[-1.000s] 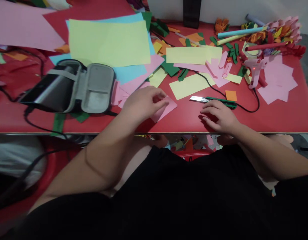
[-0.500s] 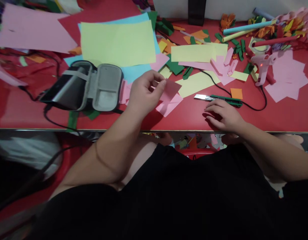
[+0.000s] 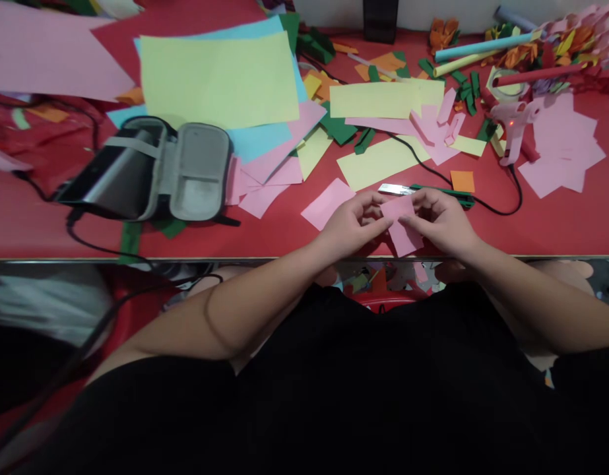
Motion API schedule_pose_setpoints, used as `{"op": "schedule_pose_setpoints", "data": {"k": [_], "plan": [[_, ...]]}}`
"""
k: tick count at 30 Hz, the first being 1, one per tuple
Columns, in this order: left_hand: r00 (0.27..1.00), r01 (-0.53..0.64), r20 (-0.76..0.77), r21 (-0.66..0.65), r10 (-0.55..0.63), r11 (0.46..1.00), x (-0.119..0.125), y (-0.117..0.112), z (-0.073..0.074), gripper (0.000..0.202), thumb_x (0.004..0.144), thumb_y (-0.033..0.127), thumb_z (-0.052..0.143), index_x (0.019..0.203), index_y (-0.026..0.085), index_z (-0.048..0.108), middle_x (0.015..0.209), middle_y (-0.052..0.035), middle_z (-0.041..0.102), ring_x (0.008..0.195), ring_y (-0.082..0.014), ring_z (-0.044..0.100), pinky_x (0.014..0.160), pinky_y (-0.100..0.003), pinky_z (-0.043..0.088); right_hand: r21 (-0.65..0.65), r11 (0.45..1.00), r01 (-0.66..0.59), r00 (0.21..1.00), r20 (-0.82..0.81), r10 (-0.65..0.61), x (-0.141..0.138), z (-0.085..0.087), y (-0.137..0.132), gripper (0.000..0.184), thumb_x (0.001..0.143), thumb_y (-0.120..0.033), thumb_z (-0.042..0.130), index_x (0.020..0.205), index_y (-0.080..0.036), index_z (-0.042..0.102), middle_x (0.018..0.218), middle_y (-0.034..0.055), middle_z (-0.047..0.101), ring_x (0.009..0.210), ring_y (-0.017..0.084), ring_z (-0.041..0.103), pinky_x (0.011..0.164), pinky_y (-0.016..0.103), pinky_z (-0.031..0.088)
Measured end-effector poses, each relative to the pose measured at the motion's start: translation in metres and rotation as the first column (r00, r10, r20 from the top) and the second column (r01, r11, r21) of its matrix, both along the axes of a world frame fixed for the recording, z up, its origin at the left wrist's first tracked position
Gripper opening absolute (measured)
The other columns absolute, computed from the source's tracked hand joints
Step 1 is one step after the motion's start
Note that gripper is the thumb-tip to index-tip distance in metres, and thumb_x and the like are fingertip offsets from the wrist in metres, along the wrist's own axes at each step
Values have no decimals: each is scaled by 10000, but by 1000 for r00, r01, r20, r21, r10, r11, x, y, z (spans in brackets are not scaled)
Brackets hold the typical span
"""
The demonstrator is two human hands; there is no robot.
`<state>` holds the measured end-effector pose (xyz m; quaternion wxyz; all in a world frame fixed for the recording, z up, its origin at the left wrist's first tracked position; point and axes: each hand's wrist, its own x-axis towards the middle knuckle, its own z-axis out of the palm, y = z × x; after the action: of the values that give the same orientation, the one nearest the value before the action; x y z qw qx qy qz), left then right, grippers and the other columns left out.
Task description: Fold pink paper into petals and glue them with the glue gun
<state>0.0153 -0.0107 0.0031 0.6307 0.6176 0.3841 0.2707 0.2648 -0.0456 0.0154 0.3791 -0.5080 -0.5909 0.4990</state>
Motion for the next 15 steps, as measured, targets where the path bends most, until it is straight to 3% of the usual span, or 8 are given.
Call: {"op": "schedule_pose_setpoints", "data": {"k": [6,8,11,15], "plan": [[997,47,-61,106,-41,993,0,-4,3,343,1029,467,897,1303,267,849,1216,-106,920,1072,-241,871,892,-390,722,101,994,-47,991,127,34,-2,2,-1,562,922,-608,955,976,-321,474,857,-27,655,781,202,629,768,431,586],[998,12,-69,125,-3,992,-1,-5,1,284,1064,495,855,1214,254,863,1108,-89,915,968,-221,860,839,-375,714,110,992,-63,984,171,44,0,4,-2,574,923,-626,958,1005,-321,479,893,-18,675,817,214,661,787,432,589],[994,-89,-62,91,94,992,-3,-2,-5,245,1120,491,767,1182,254,789,924,-45,844,735,-178,784,642,-324,649,151,984,-98,971,232,61,3,8,-4,542,907,-599,937,1134,-315,535,1028,22,743,881,243,715,776,430,588],[993,-108,-50,33,110,994,-7,3,-12,183,1137,383,681,1279,305,594,939,-7,773,747,-173,802,595,-284,626,153,986,-61,976,217,27,8,4,-5,461,987,-526,827,1301,-310,568,1161,68,788,912,273,770,735,433,612]]}}
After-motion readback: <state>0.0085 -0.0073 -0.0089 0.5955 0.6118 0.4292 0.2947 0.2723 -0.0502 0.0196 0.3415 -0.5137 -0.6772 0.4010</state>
